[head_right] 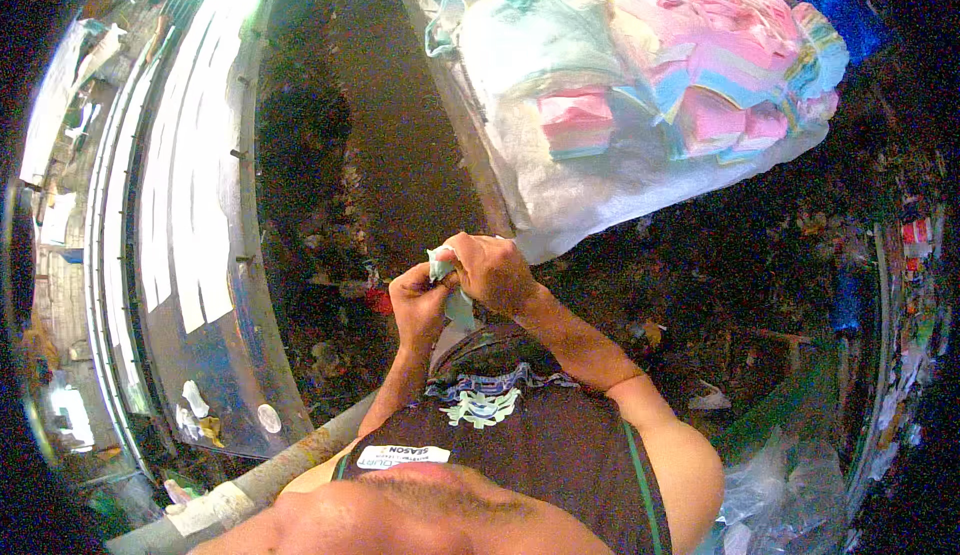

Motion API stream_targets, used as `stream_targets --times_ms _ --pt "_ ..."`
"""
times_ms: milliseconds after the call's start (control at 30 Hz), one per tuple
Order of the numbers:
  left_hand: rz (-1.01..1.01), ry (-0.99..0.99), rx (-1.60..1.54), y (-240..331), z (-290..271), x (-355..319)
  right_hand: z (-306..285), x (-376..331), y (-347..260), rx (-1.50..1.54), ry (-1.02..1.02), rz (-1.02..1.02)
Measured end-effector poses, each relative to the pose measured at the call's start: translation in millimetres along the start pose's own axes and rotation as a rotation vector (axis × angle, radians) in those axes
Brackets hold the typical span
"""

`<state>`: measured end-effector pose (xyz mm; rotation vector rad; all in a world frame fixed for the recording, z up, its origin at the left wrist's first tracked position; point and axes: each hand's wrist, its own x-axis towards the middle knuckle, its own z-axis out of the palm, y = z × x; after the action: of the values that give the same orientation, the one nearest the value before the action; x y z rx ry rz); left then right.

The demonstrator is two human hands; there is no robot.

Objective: The person sorts through various textile items on a conveyor belt, picking up and examining pieces of fabric and clothing. They handle a yellow cloth, a white cloth, and a stack of pastel-colored garments, moving them aside or placing them in a different location.

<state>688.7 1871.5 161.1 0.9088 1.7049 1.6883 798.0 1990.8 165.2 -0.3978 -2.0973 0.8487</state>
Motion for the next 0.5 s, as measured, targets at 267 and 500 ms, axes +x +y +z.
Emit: stream_targets --times_ms 267,500 --pt "0.047 0.159 0.202 1.6 -111.0 71.1 97.8 96.5 -4.4 0.015 -0.134 -0.091" --pt "-0.065 0.196 -0.105 -1.3 -207.5 129.4 197.7 202.9 -12.5 -0.030 -0.066 -0.277"
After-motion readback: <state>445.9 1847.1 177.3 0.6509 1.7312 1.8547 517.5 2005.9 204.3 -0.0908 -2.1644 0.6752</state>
